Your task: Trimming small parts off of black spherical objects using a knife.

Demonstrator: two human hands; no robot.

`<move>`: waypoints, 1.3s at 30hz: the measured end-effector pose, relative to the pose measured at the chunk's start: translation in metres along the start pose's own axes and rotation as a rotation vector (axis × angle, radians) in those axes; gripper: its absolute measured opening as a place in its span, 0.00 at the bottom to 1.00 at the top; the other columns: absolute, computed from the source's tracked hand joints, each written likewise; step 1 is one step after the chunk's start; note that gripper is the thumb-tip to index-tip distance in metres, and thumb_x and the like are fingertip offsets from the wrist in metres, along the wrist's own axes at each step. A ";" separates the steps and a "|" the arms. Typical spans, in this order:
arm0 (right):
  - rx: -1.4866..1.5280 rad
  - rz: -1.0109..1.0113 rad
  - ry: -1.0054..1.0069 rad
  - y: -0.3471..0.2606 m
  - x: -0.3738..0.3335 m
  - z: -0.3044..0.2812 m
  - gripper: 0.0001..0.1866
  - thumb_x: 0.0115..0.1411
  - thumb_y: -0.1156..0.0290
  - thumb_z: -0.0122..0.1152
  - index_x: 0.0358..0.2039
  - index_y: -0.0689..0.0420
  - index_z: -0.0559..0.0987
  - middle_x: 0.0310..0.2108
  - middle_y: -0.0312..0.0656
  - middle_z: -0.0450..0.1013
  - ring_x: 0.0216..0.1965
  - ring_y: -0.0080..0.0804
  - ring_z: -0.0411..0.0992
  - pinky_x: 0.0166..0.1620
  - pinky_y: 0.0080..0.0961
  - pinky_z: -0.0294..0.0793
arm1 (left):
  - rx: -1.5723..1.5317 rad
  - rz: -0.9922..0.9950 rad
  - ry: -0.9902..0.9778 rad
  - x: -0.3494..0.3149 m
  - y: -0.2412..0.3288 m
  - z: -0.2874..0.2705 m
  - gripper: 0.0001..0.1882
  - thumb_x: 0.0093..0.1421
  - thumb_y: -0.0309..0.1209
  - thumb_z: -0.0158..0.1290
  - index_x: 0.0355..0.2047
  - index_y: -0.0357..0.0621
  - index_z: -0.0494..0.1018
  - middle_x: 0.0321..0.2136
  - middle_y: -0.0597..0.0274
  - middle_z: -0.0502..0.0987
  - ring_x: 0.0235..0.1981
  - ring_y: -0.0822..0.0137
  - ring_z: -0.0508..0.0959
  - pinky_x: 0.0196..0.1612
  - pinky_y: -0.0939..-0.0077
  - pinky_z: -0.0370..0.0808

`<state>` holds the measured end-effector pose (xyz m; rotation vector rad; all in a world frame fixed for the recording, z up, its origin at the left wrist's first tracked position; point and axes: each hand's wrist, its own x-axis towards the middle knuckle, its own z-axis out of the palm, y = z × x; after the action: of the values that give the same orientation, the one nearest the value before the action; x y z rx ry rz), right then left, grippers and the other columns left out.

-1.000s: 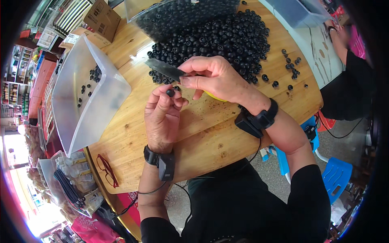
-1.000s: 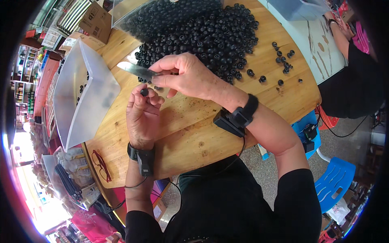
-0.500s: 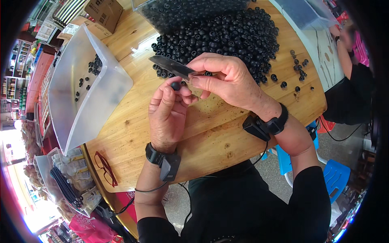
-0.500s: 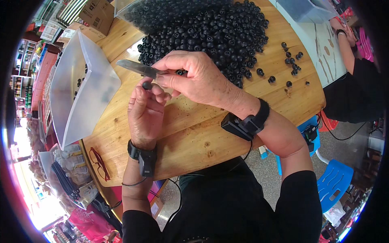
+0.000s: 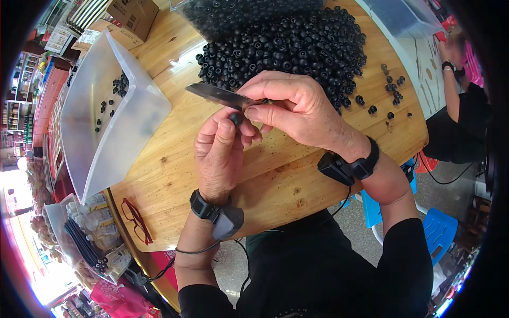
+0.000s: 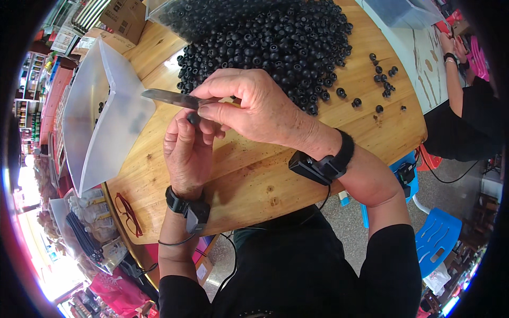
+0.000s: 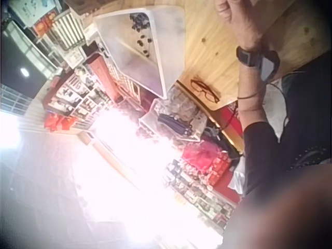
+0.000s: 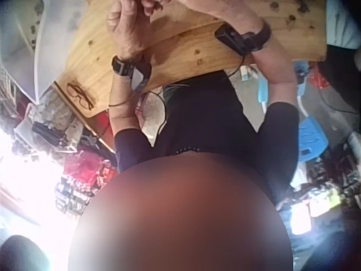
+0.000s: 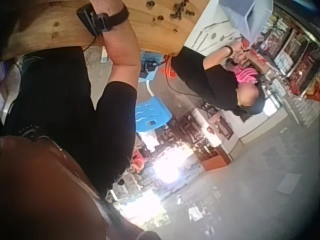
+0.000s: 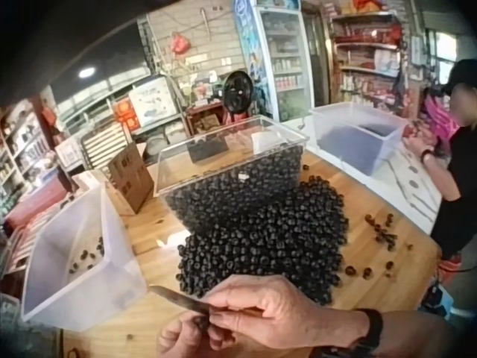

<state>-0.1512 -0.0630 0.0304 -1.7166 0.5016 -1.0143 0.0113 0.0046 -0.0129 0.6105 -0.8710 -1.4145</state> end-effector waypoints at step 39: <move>-0.016 0.004 0.025 -0.002 -0.001 0.004 0.09 0.55 0.79 0.60 0.38 0.63 0.79 0.30 0.39 0.75 0.29 0.25 0.76 0.32 0.17 0.77 | 0.117 0.088 0.086 0.000 0.000 0.003 0.11 0.60 0.24 0.51 0.44 0.36 0.73 0.34 0.60 0.78 0.33 0.71 0.77 0.35 0.82 0.71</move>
<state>-0.1491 -0.0588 0.0316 -1.7185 0.5301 -1.0324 0.0092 0.0049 -0.0109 0.7075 -0.9058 -1.2555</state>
